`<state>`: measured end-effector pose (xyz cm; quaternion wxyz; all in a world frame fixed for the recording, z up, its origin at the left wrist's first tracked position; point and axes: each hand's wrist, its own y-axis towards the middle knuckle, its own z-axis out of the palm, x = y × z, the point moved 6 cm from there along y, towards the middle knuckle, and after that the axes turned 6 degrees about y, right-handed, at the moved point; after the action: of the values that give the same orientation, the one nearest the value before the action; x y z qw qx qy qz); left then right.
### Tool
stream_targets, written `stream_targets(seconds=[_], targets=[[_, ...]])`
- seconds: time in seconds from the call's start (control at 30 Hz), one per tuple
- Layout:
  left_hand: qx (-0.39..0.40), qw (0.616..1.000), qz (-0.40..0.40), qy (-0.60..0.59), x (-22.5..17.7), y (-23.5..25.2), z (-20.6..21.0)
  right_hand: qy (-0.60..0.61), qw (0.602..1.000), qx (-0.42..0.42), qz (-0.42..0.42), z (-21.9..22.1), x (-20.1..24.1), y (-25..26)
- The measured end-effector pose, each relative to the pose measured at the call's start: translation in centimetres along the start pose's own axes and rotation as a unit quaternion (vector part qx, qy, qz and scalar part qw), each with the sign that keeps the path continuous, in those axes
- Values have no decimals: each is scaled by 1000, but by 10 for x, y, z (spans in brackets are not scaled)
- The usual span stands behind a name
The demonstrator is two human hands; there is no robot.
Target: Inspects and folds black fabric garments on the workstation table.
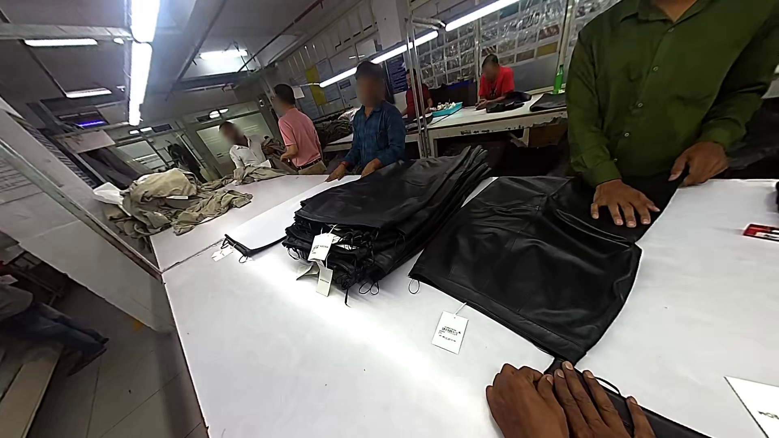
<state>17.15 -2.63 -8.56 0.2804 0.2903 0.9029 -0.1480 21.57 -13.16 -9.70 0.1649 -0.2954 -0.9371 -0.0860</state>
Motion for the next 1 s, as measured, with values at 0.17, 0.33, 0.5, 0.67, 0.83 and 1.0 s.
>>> stream_targets(seconds=[0.17,0.33,0.5,0.67,0.83,1.0], targets=[[1,1000,-2,1,0,-1,0,-2,1000,-5,-4,0,0,0],[1,1000,-5,0,0,0,-1,1,1000,-3,1,0,0,0],[-2,1000,-2,-2,0,0,0,9,1000,10,4,-2,2,0],[2,1000,-3,4,1,1,1,1,1000,-12,-13,10,-8,2],[6,1000,-8,-7,-2,-3,-3,8,1000,11,1,-3,3,0],[-8,1000,3,2,2,1,2,18,1000,8,4,-4,3,1]])
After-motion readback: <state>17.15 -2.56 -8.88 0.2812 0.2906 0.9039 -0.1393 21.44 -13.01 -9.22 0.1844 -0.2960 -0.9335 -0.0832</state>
